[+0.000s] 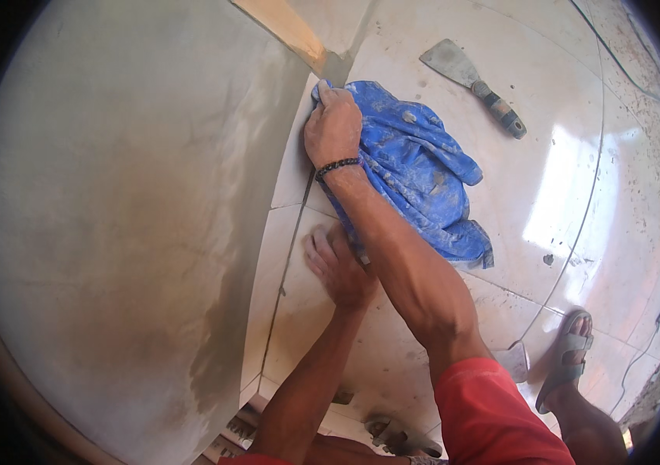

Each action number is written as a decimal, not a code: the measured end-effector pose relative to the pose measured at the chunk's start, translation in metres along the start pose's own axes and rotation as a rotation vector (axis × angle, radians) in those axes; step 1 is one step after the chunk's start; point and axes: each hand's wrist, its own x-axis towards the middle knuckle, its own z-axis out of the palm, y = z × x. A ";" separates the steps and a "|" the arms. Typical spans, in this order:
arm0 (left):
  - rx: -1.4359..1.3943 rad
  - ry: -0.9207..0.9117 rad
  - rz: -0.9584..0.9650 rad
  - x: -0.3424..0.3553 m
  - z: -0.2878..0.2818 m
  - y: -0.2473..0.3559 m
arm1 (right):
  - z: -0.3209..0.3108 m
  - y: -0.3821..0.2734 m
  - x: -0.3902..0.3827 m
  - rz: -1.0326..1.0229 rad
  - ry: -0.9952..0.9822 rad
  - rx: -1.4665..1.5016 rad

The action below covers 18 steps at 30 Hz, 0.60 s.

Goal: The person applies grout to tile joints using a grout float and a putty knife, then wipes excess grout with a blue cloth. The person later sweeps the tiled floor with a broom.

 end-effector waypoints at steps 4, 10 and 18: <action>0.001 -0.017 0.036 -0.003 0.001 0.001 | 0.001 0.012 0.000 -0.136 0.059 0.012; 0.060 -0.033 0.033 -0.001 -0.002 0.001 | 0.000 0.014 0.012 0.078 -0.167 -0.119; 0.033 -0.021 0.040 0.000 -0.002 0.008 | -0.007 0.007 -0.018 -0.117 0.056 0.192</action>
